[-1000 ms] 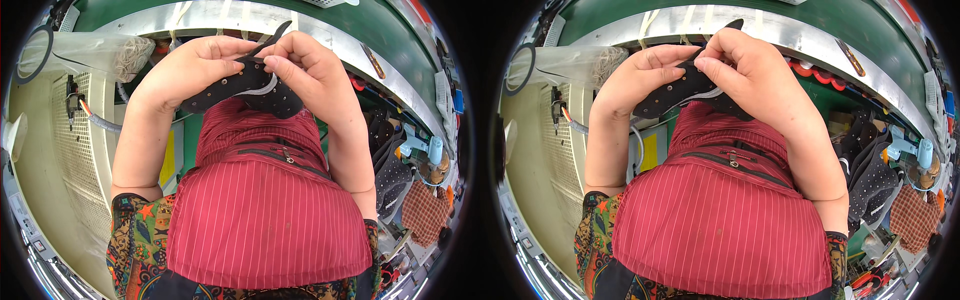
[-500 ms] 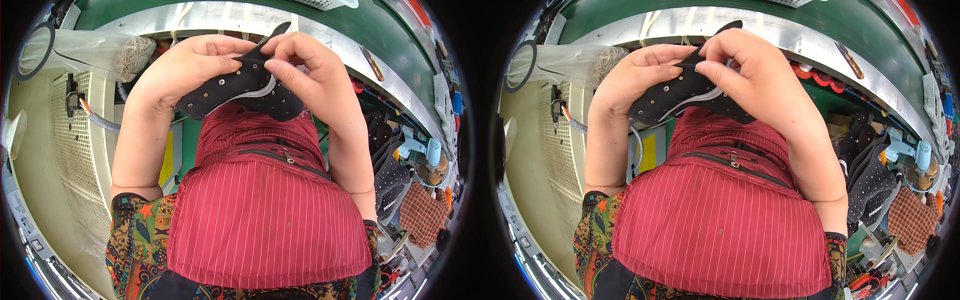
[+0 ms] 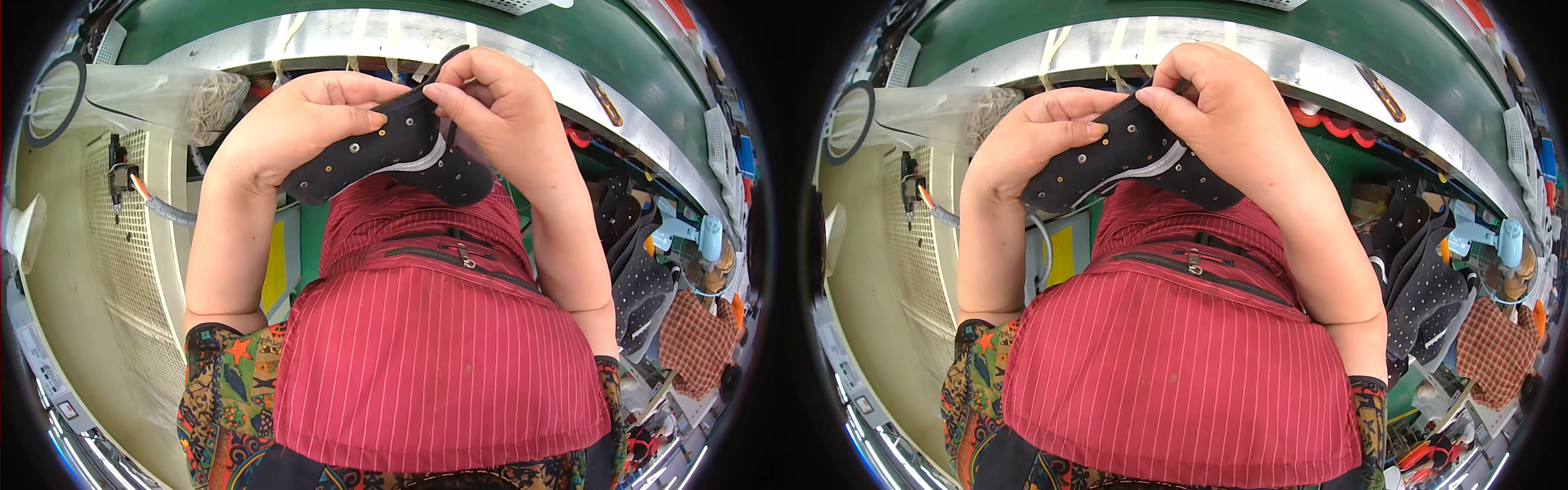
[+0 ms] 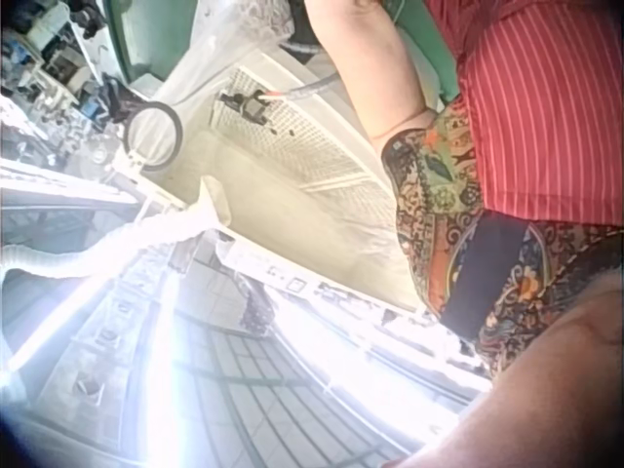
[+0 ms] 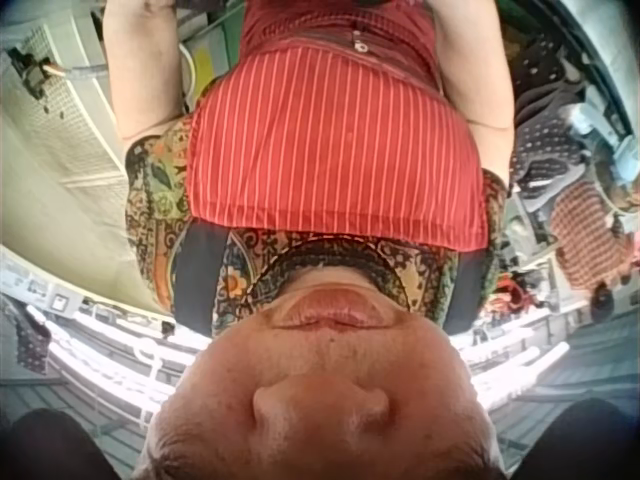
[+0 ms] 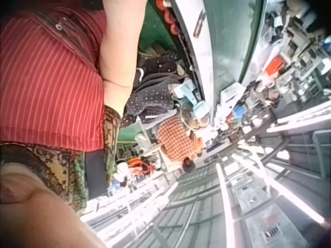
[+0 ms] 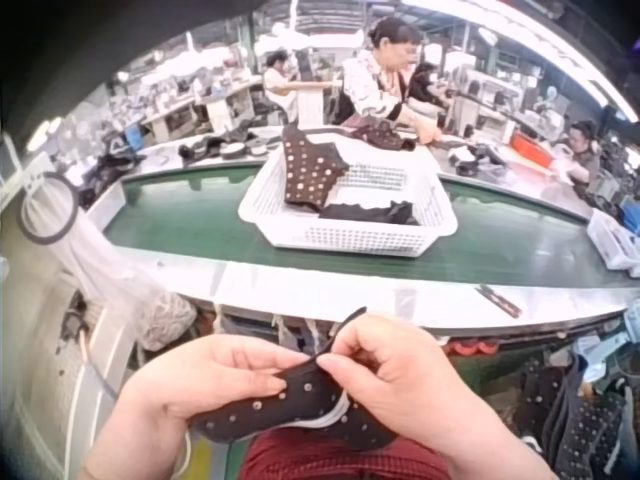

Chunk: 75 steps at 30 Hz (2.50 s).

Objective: The person assembles footwear components by hand, inserting a white elastic band into a black shoe upper with gold studs. The person handles the shoe parts, aligns the elastic, and places the assembled unit into a white plastic basket on a green conveyor belt.

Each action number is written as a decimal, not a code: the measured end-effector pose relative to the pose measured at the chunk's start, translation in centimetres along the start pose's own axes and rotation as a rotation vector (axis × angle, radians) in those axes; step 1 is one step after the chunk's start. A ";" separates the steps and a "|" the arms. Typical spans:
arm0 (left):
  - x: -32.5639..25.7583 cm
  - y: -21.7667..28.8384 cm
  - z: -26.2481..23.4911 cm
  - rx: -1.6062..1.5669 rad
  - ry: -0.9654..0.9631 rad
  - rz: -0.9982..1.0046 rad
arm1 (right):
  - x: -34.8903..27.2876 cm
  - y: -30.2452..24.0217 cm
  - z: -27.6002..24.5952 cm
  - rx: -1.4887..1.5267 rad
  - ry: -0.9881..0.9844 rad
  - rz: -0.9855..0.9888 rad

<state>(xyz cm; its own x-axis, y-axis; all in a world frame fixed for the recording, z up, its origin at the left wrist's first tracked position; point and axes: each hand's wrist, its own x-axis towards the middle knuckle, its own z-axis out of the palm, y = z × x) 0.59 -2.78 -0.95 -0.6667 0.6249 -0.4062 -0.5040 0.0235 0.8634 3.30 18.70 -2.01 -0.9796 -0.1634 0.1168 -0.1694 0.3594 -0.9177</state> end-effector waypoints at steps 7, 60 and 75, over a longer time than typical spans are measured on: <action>0.0 0.2 0.2 -0.020 -0.040 0.006 | 0.0 -0.3 0.1 -0.110 0.038 -0.050; 0.3 0.0 2.0 0.333 0.245 0.054 | -0.5 -0.1 -0.3 -0.134 -0.116 -0.120; 0.5 0.4 2.3 0.208 0.183 0.080 | 0.4 0.4 -1.8 -0.104 0.074 -0.046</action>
<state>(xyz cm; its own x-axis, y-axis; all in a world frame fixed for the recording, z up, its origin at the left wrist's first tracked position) 1.31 -0.64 -0.07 -0.7976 0.4803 -0.3649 -0.3349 0.1506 0.9301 2.69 20.48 -1.64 -0.9752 -0.1151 0.1891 -0.2208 0.4473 -0.8667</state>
